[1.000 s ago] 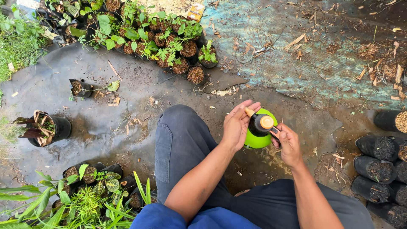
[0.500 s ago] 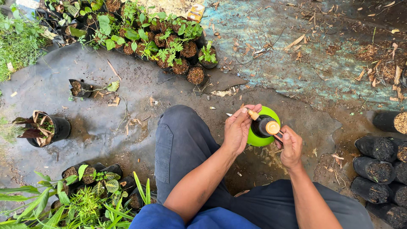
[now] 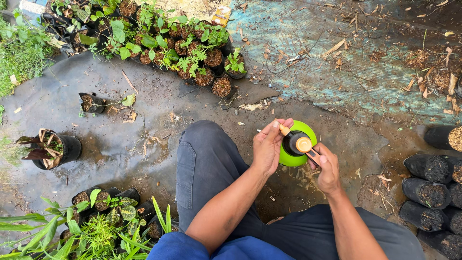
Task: The person assembles a garden sprayer by inserting a nozzle into a green bottle, securing the cap, and attaching a pump handle. They then pour liquid from a yellow bottle into the green sprayer bottle.
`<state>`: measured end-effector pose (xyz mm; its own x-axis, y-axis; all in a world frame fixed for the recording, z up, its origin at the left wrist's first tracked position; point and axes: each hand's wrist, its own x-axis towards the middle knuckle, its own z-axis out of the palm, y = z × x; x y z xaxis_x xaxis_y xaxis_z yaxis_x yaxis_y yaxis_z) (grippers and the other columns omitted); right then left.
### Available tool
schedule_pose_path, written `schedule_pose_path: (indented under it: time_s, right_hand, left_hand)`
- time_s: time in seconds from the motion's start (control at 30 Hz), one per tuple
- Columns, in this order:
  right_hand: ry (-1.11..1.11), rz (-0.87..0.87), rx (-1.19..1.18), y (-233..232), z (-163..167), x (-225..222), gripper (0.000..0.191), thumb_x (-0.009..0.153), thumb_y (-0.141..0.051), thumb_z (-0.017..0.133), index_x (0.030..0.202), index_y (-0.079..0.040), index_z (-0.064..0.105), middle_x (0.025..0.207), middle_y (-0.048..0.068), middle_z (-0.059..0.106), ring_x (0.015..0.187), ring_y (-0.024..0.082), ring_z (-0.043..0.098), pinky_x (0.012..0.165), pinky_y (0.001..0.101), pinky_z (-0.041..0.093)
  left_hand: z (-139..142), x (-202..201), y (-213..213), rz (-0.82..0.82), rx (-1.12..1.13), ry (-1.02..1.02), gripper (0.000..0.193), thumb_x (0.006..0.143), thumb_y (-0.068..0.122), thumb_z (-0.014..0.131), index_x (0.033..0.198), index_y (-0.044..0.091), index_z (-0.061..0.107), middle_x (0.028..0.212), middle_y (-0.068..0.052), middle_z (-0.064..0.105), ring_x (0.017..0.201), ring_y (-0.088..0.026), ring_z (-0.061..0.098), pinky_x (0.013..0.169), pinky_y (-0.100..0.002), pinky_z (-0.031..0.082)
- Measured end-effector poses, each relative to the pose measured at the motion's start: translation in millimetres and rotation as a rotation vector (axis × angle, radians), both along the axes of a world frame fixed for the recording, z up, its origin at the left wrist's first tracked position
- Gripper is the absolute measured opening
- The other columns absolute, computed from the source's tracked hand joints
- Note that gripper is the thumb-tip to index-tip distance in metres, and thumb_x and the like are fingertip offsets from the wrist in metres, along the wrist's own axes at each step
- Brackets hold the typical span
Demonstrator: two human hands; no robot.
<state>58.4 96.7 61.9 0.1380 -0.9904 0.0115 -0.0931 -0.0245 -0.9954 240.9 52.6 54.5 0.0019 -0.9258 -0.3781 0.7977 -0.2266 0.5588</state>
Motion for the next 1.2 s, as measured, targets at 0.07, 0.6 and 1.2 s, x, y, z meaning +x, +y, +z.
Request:
schedule_pose_path:
  time_s: [0.07,0.6,1.2]
  right_hand:
    - [-0.015,0.045,0.011,-1.1,6.1,-1.6,0.062,0.095,-0.059,0.039,0.095,-0.001,0.059,0.07,0.001,0.052,0.065,0.011,0.045,0.061,0.0282,0.035]
    - [0.065,0.108,0.051,-0.7,9.2,-0.2,0.046,0.096,-0.042,0.041,0.103,0.0,0.059,0.066,0.003,0.054,0.06,0.012,0.047,0.057,0.0285,0.038]
    - [0.095,0.011,0.051,8.1,2.2,0.7,0.053,0.096,-0.054,0.05,0.099,-0.002,0.059,0.066,0.001,0.052,0.06,0.008,0.046,0.055,0.0257,0.037]
  left_hand:
    - [0.8,-1.6,0.4,0.023,-0.005,0.036,0.036,0.107,0.023,0.056,0.126,-0.007,0.061,0.128,-0.023,0.069,0.123,-0.026,0.066,0.11,-0.037,0.05]
    - [-13.3,-3.5,4.0,0.091,0.045,0.053,0.038,0.108,0.025,0.053,0.131,-0.005,0.058,0.128,-0.021,0.069,0.117,-0.023,0.066,0.106,-0.036,0.05]
    - [-18.8,7.3,-8.0,-0.02,0.141,0.181,0.028,0.101,0.018,0.063,0.12,-0.003,0.066,0.123,-0.015,0.072,0.118,-0.021,0.068,0.106,-0.033,0.052]
